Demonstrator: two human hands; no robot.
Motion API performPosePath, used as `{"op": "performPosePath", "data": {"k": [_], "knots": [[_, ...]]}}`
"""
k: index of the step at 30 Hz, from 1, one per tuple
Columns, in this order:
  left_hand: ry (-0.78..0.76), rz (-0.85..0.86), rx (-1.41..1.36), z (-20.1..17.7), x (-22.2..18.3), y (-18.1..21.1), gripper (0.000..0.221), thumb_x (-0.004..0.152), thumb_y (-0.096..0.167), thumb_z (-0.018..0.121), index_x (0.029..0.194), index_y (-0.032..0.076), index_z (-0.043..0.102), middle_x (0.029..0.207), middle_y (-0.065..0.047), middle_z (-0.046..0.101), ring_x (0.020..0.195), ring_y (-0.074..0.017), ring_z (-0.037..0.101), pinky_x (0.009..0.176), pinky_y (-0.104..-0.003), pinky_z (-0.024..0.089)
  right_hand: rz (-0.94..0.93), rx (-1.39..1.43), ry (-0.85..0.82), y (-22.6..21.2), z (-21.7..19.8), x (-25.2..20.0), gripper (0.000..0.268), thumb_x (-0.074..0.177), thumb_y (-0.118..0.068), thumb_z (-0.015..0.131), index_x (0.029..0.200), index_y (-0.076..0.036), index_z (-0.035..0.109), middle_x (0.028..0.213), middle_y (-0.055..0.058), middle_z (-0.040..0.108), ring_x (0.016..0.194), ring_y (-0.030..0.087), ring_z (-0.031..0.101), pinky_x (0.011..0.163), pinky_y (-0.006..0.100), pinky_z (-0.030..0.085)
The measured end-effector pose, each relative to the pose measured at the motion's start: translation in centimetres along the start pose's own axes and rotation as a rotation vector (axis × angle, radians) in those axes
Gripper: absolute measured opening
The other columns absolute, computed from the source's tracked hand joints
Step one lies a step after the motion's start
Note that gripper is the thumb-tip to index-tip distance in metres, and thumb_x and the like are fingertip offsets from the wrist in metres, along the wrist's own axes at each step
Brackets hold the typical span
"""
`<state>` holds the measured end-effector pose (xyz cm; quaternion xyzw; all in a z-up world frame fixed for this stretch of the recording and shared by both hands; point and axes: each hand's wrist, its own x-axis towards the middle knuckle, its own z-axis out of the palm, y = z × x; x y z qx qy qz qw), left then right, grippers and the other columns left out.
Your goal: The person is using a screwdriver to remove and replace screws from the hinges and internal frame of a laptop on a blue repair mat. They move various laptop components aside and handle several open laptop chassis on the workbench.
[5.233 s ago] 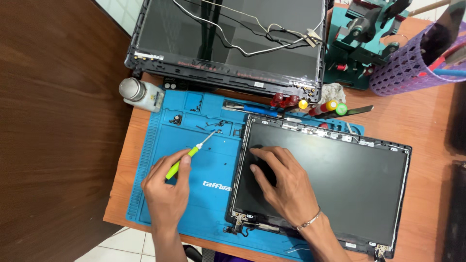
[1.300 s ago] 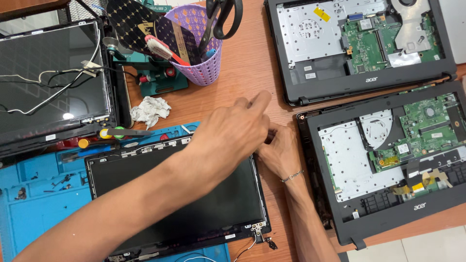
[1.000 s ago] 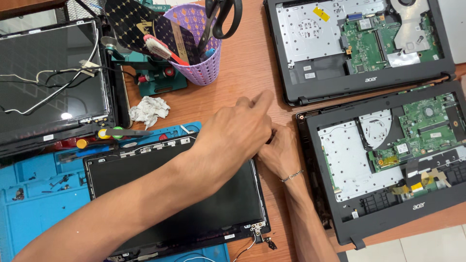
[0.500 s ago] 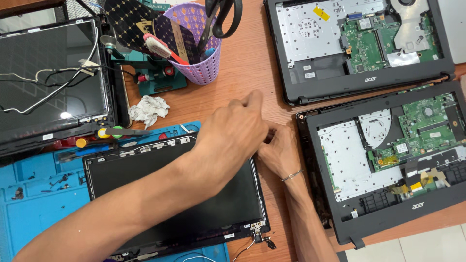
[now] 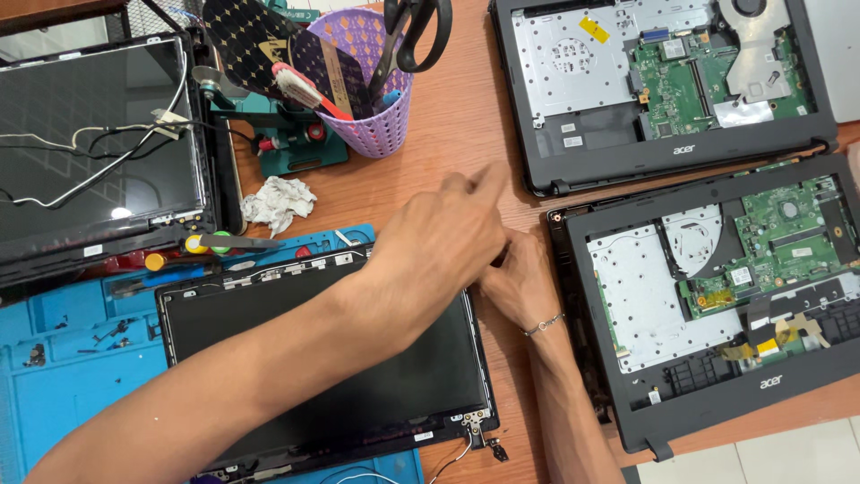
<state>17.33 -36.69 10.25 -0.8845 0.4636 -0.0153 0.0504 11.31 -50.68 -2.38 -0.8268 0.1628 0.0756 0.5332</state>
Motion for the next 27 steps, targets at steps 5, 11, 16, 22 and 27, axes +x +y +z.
{"op": "performPosePath", "data": {"k": [5, 11, 16, 22, 27], "knots": [[-0.153, -0.102, -0.168, -0.1, 0.0, -0.1, 0.018, 0.069, 0.007, 0.078, 0.086, 0.002, 0.075, 0.112, -0.017, 0.056, 0.094, -0.0292, 0.068, 0.07, -0.035, 0.061, -0.124, 0.136, -0.052, -0.1, -0.2, -0.1, 0.024, 0.079, -0.003, 0.071, 0.101, 0.007, 0.073, 0.081, 0.008, 0.077, 0.07, 0.008, 0.068, 0.061, 0.027, 0.056], [0.003, 0.043, -0.234, 0.2, -0.1, -1.0, 0.017, 0.067, 0.005, 0.078, 0.082, -0.001, 0.074, 0.111, -0.015, 0.058, 0.096, -0.0305, 0.068, 0.069, -0.038, 0.061, -0.028, 0.076, -0.056, -0.5, -0.3, -0.2, 0.023, 0.079, -0.003, 0.07, 0.1, 0.007, 0.073, 0.073, 0.009, 0.075, 0.058, 0.009, 0.062, 0.052, 0.028, 0.051], [-0.019, 0.028, -0.207, 0.1, -0.6, -0.9, 0.016, 0.066, 0.004, 0.077, 0.081, -0.002, 0.074, 0.111, -0.014, 0.058, 0.101, -0.0305, 0.066, 0.07, -0.036, 0.061, -0.09, 0.074, -0.048, -0.4, -0.3, -0.1, 0.023, 0.08, -0.005, 0.071, 0.1, 0.007, 0.073, 0.074, 0.007, 0.075, 0.061, 0.007, 0.063, 0.053, 0.027, 0.052], [0.08, 0.028, -0.123, 0.4, -1.8, -2.1, 0.012, 0.07, 0.006, 0.074, 0.081, -0.001, 0.073, 0.107, -0.012, 0.06, 0.1, -0.0274, 0.066, 0.066, -0.036, 0.06, -0.037, 0.039, -0.018, -1.4, -0.3, -0.7, 0.024, 0.084, -0.011, 0.077, 0.103, 0.003, 0.077, 0.073, 0.005, 0.073, 0.059, 0.009, 0.064, 0.052, 0.025, 0.052], [0.217, -0.076, -0.199, -0.6, -6.8, -3.2, 0.015, 0.07, 0.005, 0.071, 0.085, 0.003, 0.068, 0.094, -0.01, 0.064, 0.092, -0.0263, 0.068, 0.058, -0.037, 0.056, 0.034, 0.05, -0.003, -2.6, -0.2, -1.2, 0.028, 0.083, -0.013, 0.08, 0.107, 0.0, 0.079, 0.078, 0.004, 0.076, 0.063, 0.009, 0.066, 0.051, 0.026, 0.055]]}}
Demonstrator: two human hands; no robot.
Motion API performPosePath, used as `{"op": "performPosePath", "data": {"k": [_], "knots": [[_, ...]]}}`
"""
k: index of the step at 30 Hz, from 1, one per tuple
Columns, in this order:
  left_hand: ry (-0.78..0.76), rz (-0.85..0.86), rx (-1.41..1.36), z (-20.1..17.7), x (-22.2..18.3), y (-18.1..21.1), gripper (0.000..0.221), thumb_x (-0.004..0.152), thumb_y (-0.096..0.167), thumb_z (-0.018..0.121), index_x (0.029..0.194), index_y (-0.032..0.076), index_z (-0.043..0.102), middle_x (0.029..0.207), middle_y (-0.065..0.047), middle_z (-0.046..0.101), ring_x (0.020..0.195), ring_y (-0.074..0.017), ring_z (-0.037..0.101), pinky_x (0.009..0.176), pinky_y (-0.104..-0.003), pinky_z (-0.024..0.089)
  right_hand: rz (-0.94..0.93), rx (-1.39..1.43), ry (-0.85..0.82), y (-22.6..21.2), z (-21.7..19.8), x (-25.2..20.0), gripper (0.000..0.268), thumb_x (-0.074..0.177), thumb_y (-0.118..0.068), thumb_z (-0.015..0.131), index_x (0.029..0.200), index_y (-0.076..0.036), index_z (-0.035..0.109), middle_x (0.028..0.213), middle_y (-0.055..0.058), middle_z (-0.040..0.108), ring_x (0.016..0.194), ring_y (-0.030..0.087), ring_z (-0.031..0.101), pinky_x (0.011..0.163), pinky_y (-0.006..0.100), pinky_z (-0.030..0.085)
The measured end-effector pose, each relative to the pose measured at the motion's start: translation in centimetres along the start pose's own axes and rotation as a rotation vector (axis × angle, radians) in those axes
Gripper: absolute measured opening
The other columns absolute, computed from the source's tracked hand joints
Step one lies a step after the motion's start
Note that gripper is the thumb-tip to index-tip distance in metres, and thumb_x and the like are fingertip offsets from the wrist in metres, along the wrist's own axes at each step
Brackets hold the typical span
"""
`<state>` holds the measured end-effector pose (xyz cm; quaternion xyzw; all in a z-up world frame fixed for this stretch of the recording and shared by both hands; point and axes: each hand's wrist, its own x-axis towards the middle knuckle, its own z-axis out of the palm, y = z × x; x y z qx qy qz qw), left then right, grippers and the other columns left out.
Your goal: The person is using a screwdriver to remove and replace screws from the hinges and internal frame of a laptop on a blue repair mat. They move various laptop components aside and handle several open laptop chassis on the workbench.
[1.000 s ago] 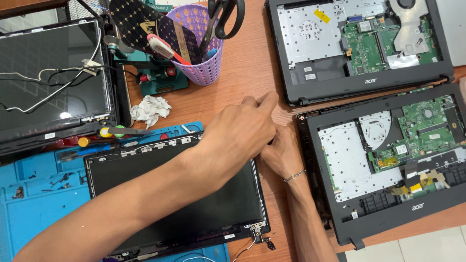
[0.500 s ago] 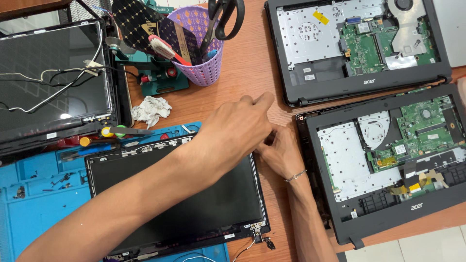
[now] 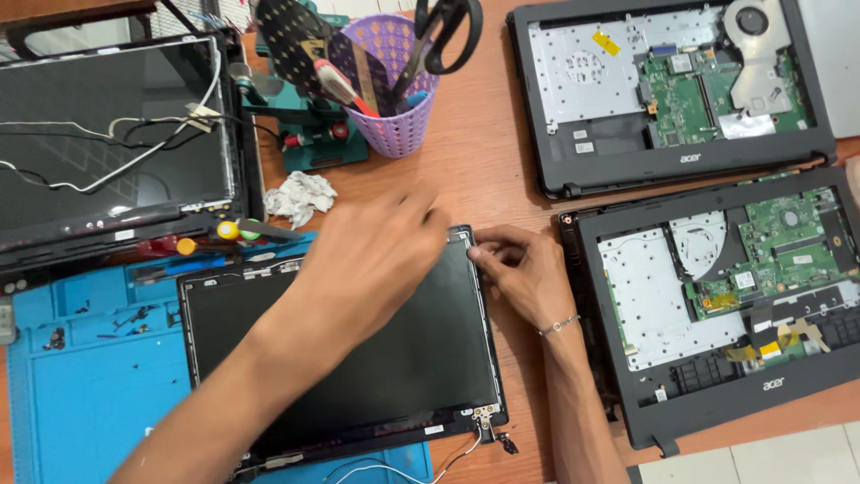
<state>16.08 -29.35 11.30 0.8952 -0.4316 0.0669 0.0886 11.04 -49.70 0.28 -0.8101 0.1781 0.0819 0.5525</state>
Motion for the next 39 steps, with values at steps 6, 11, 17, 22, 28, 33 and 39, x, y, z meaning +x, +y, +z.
{"op": "performPosePath", "data": {"k": [6, 11, 17, 22, 28, 33, 39], "knots": [[0.121, -0.24, -0.194, -2.8, -8.4, -0.2, 0.018, 0.091, 0.021, 0.07, 0.084, 0.005, 0.064, 0.081, -0.008, 0.065, 0.08, -0.0274, 0.068, 0.062, -0.041, 0.054, -0.286, -0.158, 0.192, -1.7, 1.1, -2.5, 0.034, 0.084, -0.013, 0.079, 0.115, -0.001, 0.073, 0.094, 0.01, 0.077, 0.077, 0.014, 0.073, 0.069, 0.026, 0.061], [0.097, -0.774, -0.351, -2.5, -16.1, -0.8, 0.016, 0.089, 0.024, 0.071, 0.094, 0.008, 0.07, 0.08, -0.007, 0.071, 0.071, -0.0294, 0.069, 0.059, -0.041, 0.053, -0.356, -0.317, 0.145, -5.5, 1.2, -6.2, 0.042, 0.084, -0.017, 0.078, 0.123, -0.005, 0.069, 0.11, 0.012, 0.075, 0.098, 0.023, 0.075, 0.082, 0.035, 0.06], [0.215, -1.233, -0.535, 1.5, -25.5, -1.6, 0.018, 0.092, 0.023, 0.069, 0.099, 0.007, 0.07, 0.08, -0.007, 0.075, 0.07, -0.0258, 0.071, 0.058, -0.041, 0.054, -0.314, -0.481, 0.058, -9.6, 4.7, -9.4, 0.037, 0.08, -0.022, 0.079, 0.113, -0.008, 0.073, 0.106, 0.011, 0.076, 0.097, 0.026, 0.075, 0.081, 0.036, 0.059], [0.509, -1.107, -0.334, 4.3, -31.6, -2.0, 0.017, 0.092, 0.018, 0.071, 0.101, 0.004, 0.069, 0.095, -0.009, 0.069, 0.091, -0.0278, 0.067, 0.079, -0.04, 0.052, -0.326, -0.476, -0.103, -10.6, 10.0, -10.0, 0.027, 0.081, -0.024, 0.078, 0.102, -0.007, 0.074, 0.094, 0.009, 0.078, 0.088, 0.023, 0.077, 0.076, 0.035, 0.06], [0.542, -1.193, -0.134, 5.2, -35.1, -2.6, 0.014, 0.088, 0.02, 0.075, 0.099, 0.01, 0.076, 0.097, -0.003, 0.067, 0.099, -0.0234, 0.06, 0.091, -0.039, 0.042, -0.382, -0.471, -0.256, -10.9, 16.3, -10.3, 0.019, 0.085, -0.023, 0.075, 0.096, -0.008, 0.073, 0.082, 0.006, 0.073, 0.07, 0.023, 0.073, 0.065, 0.035, 0.058], [0.49, -1.252, -0.113, 5.7, -36.6, -3.2, 0.016, 0.089, 0.023, 0.075, 0.099, 0.012, 0.078, 0.097, 0.0, 0.068, 0.101, -0.0206, 0.06, 0.096, -0.038, 0.038, -0.442, -0.484, -0.316, -11.1, 20.0, -10.4, 0.017, 0.084, -0.021, 0.075, 0.093, -0.007, 0.072, 0.08, 0.006, 0.072, 0.065, 0.023, 0.071, 0.06, 0.036, 0.057], [0.448, -1.277, -0.142, 5.7, -37.7, -3.7, 0.016, 0.086, 0.024, 0.076, 0.097, 0.013, 0.078, 0.094, 0.002, 0.069, 0.098, -0.0189, 0.06, 0.095, -0.039, 0.037, -0.495, -0.503, -0.334, -11.8, 23.1, -10.4, 0.016, 0.084, -0.018, 0.075, 0.093, -0.006, 0.072, 0.083, 0.008, 0.071, 0.066, 0.024, 0.071, 0.061, 0.037, 0.058]]}}
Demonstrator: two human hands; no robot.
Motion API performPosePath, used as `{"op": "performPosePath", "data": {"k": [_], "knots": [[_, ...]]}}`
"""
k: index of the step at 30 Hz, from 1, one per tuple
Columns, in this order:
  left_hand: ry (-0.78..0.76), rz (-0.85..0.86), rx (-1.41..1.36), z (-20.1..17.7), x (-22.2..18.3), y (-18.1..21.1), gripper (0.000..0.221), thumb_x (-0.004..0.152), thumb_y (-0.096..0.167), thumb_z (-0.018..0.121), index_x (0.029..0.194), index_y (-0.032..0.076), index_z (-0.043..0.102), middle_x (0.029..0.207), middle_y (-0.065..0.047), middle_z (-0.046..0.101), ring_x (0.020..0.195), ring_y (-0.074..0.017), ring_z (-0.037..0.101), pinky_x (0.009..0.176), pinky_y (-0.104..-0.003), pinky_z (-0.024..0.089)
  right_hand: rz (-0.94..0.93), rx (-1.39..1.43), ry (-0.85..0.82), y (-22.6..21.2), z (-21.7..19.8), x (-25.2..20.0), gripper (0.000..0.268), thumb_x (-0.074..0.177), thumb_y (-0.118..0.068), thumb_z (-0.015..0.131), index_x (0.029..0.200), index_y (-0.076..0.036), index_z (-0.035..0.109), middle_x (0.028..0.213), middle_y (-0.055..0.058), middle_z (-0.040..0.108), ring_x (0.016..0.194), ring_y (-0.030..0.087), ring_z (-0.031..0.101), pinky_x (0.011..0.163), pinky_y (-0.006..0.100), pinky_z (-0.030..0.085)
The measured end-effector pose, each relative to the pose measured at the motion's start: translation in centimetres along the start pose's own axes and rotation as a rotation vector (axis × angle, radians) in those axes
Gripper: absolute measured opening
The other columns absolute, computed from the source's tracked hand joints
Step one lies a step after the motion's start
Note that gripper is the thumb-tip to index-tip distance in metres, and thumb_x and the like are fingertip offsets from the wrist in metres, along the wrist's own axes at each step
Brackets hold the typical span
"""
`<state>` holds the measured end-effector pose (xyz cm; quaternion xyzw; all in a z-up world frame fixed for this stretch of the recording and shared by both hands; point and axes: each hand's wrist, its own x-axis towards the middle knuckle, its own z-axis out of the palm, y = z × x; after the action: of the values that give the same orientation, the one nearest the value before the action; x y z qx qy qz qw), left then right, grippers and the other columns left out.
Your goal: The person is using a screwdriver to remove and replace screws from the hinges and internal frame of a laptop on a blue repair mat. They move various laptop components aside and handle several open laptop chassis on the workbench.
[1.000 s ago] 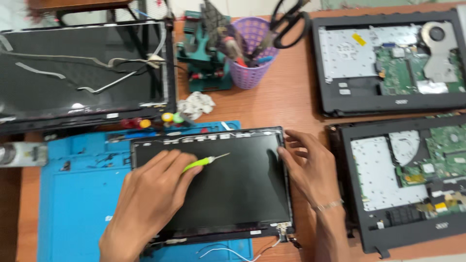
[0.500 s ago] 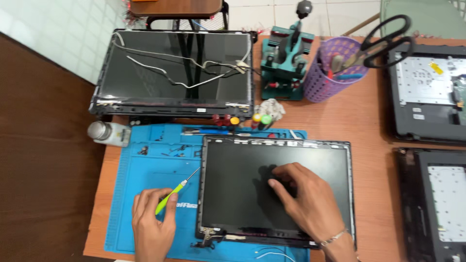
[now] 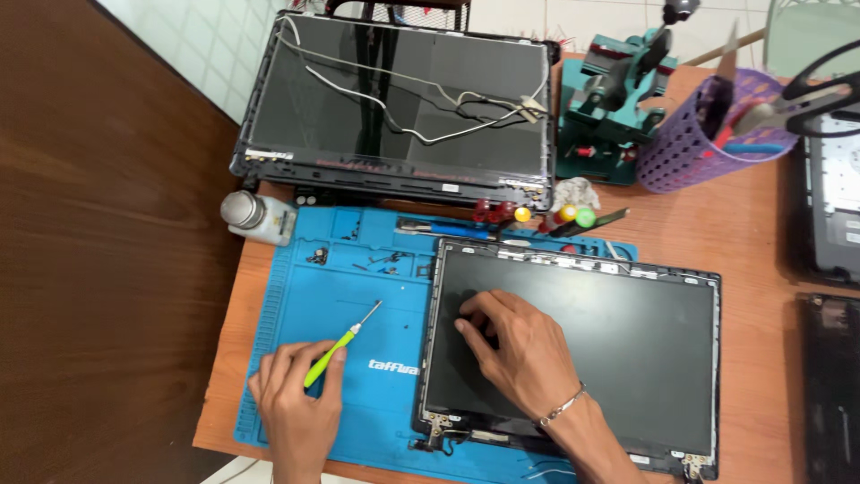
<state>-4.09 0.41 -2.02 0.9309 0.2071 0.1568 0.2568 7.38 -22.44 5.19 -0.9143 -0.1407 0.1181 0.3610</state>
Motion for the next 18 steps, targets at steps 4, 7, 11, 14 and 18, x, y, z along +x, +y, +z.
{"op": "performPosePath", "data": {"k": [4, 7, 11, 14, 18], "knots": [[-0.05, 0.024, 0.013, -0.3, 0.3, -0.4, 0.017, 0.083, 0.026, 0.078, 0.094, 0.013, 0.077, 0.092, 0.002, 0.068, 0.094, -0.0194, 0.059, 0.09, -0.039, 0.038, -0.118, -0.057, 0.064, -0.5, 1.1, 1.8, 0.015, 0.084, -0.016, 0.076, 0.094, -0.005, 0.071, 0.088, 0.009, 0.069, 0.073, 0.028, 0.069, 0.063, 0.041, 0.056], [-0.097, 0.023, 0.009, -0.7, 0.6, -0.3, 0.017, 0.083, 0.027, 0.078, 0.093, 0.013, 0.076, 0.088, 0.002, 0.068, 0.089, -0.0188, 0.059, 0.087, -0.038, 0.039, -0.268, -0.108, 0.135, -0.8, 1.9, 3.5, 0.015, 0.085, -0.013, 0.076, 0.096, -0.004, 0.069, 0.09, 0.01, 0.067, 0.084, 0.031, 0.066, 0.068, 0.042, 0.055], [-0.218, 0.012, 0.007, -1.6, 1.9, -0.1, 0.02, 0.081, 0.028, 0.08, 0.091, 0.013, 0.074, 0.084, 0.001, 0.066, 0.086, -0.0187, 0.059, 0.085, -0.039, 0.038, -0.371, -0.176, 0.158, -1.6, 3.3, 5.5, 0.023, 0.085, -0.014, 0.077, 0.105, -0.005, 0.069, 0.095, 0.011, 0.064, 0.088, 0.032, 0.062, 0.071, 0.044, 0.054], [-0.253, 0.089, -0.017, -2.0, 2.8, -0.2, 0.019, 0.081, 0.028, 0.079, 0.088, 0.012, 0.072, 0.083, 0.001, 0.066, 0.085, -0.0192, 0.059, 0.086, -0.039, 0.038, -0.42, -0.21, 0.178, -1.8, 4.7, 7.3, 0.029, 0.085, -0.018, 0.078, 0.108, -0.004, 0.067, 0.099, 0.011, 0.064, 0.091, 0.032, 0.062, 0.069, 0.043, 0.054], [-0.318, 0.054, -0.032, -2.2, 3.2, -0.4, 0.018, 0.084, 0.029, 0.078, 0.087, 0.013, 0.071, 0.079, 0.002, 0.063, 0.081, -0.0177, 0.059, 0.084, -0.038, 0.039, -0.452, -0.315, 0.206, -1.5, 6.5, 9.9, 0.038, 0.084, -0.029, 0.08, 0.109, -0.004, 0.066, 0.099, 0.011, 0.064, 0.093, 0.031, 0.064, 0.065, 0.042, 0.055]]}}
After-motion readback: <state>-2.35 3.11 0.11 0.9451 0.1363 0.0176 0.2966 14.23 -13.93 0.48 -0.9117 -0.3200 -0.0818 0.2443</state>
